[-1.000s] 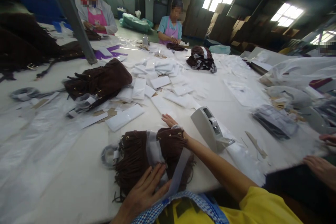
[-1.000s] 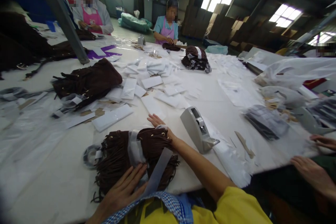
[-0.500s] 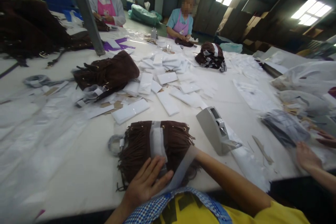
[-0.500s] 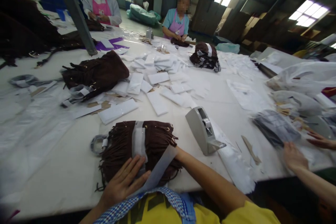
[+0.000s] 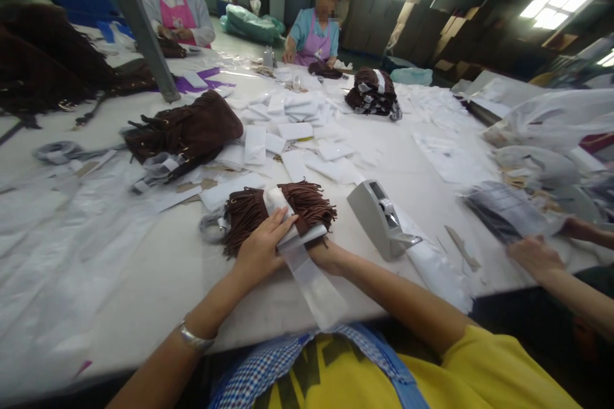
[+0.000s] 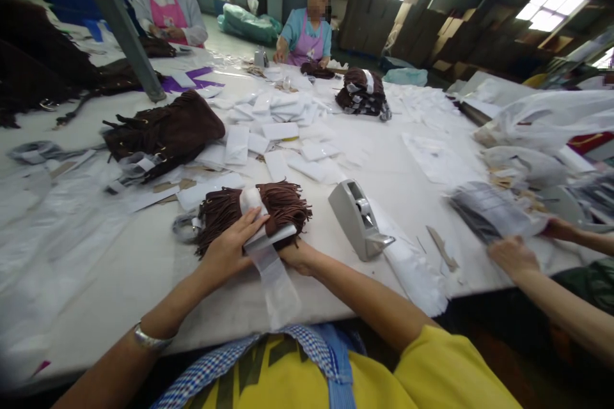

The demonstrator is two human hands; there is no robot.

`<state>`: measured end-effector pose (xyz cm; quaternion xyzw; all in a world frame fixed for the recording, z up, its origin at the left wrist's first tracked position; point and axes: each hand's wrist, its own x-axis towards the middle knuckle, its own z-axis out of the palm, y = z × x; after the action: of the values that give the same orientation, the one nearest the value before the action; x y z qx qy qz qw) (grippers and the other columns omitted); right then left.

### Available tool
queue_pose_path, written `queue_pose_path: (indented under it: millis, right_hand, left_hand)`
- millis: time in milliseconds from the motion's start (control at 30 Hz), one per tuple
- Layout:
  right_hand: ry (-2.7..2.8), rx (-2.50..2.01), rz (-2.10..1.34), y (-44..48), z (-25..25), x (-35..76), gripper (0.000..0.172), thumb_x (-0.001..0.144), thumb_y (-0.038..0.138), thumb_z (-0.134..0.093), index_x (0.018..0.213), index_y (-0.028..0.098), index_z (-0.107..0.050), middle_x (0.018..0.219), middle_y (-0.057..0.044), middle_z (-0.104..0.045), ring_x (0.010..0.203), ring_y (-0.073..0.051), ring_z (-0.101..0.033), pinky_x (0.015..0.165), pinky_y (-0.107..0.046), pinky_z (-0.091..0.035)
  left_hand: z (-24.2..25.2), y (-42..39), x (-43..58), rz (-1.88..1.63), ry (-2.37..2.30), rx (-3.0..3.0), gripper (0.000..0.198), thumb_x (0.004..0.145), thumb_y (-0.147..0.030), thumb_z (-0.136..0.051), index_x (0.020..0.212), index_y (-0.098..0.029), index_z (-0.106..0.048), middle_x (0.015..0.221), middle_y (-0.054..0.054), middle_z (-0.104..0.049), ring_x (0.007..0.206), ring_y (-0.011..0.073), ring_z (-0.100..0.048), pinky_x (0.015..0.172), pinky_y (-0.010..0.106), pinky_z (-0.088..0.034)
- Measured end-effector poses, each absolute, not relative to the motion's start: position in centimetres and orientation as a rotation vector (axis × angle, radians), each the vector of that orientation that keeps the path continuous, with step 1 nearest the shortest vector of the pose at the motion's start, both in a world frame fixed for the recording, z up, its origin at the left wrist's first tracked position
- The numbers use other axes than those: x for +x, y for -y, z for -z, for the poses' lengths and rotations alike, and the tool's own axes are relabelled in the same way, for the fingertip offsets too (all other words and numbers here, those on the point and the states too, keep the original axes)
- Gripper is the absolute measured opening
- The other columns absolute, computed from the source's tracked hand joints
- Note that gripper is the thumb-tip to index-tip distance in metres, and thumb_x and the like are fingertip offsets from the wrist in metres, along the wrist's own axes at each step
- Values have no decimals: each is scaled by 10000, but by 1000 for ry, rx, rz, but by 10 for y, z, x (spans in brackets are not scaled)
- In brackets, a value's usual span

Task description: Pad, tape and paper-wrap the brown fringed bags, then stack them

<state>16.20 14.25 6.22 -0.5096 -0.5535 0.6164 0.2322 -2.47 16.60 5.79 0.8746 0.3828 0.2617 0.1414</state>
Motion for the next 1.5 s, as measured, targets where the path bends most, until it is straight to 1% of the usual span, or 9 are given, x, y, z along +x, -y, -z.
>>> queue_pose_path:
  millis: [233, 433, 567, 733, 867, 1000, 1133, 1300, 1500]
  right_hand:
    - [937, -1487, -2030, -78, -45, 165, 309, 743, 479, -745, 812, 179, -723, 632, -15, -657, 566, -153, -616, 592, -269, -524]
    - [1197, -1493, -2039, -39, -34, 179, 334, 745, 499, -700, 743, 166, -722, 560, 8, -614, 579, -162, -603, 564, -245, -465]
    - [1603, -1524, -1858, -25, -51, 201, 271, 812, 427, -636, 751, 182, -733, 619, 4, -639, 609, -161, -589, 569, -239, -416]
    - [2194, -1588, -1457, -37, -116, 238, 240, 880, 386, -599, 751, 247, -747, 680, -23, -699, 648, -194, -631, 623, -271, -437]
    - [2135, -1532, -776, -90, -135, 234, 293, 978, 333, -466, 1109, 272, -721, 1086, -79, -736, 970, -218, -684, 886, -302, -494]
    - [2371, -1266, -429, -157, -109, 210, 401, 923, 105, -440, 1259, 209, -632, 1449, -96, -520, 1372, -238, -432, 1141, -404, -344]
    - [2592, -1234, -364, -194, -91, 199, 564, 789, 86, -585, 1344, 175, -543, 1587, -128, -302, 1472, -304, -240, 1176, -507, -270]
    - [2759, -1171, -288, -205, -98, 195, 419, 735, 167, -625, 1153, 159, -648, 1569, -131, -335, 1469, -352, -223, 1169, -554, -235]
    - [3018, -1038, -238, -219, -116, 240, 310, 721, 127, -606, 1003, 183, -721, 1549, -81, -386, 1464, -310, -263, 1150, -497, -308]
  left_hand:
    - [-35, -150, -17, -806, -1068, 2724, 662, 809, -100, -579, 1453, -171, -446, 1558, 152, -364, 1439, 294, -347, 1141, 491, -372]
    - [-26, -137, -15, -814, -1101, 2796, 751, 751, 0, -521, 1474, -173, -418, 1575, 134, -333, 1453, 284, -316, 1159, 483, -354]
    - [-25, -136, -15, -822, -1092, 2837, 757, 751, 1, -511, 1481, -169, -404, 1567, 138, -349, 1452, 281, -320, 1143, 484, -377]
    - [-22, -130, -13, -783, -1083, 2897, 657, 795, -17, -513, 1438, -140, -463, 1522, 162, -422, 1429, 280, -366, 1126, 472, -401]
    - [-20, -122, -14, -741, -1062, 2937, 589, 845, -36, -489, 1422, -154, -489, 1500, 156, -458, 1407, 272, -404, 1120, 476, -405]
    - [-16, -116, -18, -783, -1039, 2984, 515, 909, -60, -439, 1411, -155, -505, 1478, 153, -487, 1397, 264, -421, 1114, 476, -411]
    - [-11, -111, -22, -839, -1016, 3001, 472, 948, -73, -388, 1390, -157, -532, 1460, 150, -508, 1384, 270, -440, 1101, 484, -423]
    - [-9, -110, -23, -855, -1015, 2963, 486, 950, -48, -362, 1386, -169, -540, 1460, 143, -510, 1382, 266, -443, 1106, 483, -419]
    - [-11, -112, -25, -865, -974, 2970, 460, 977, -71, -352, 1379, -182, -547, 1454, 131, -520, 1362, 253, -471, 1087, 471, -446]
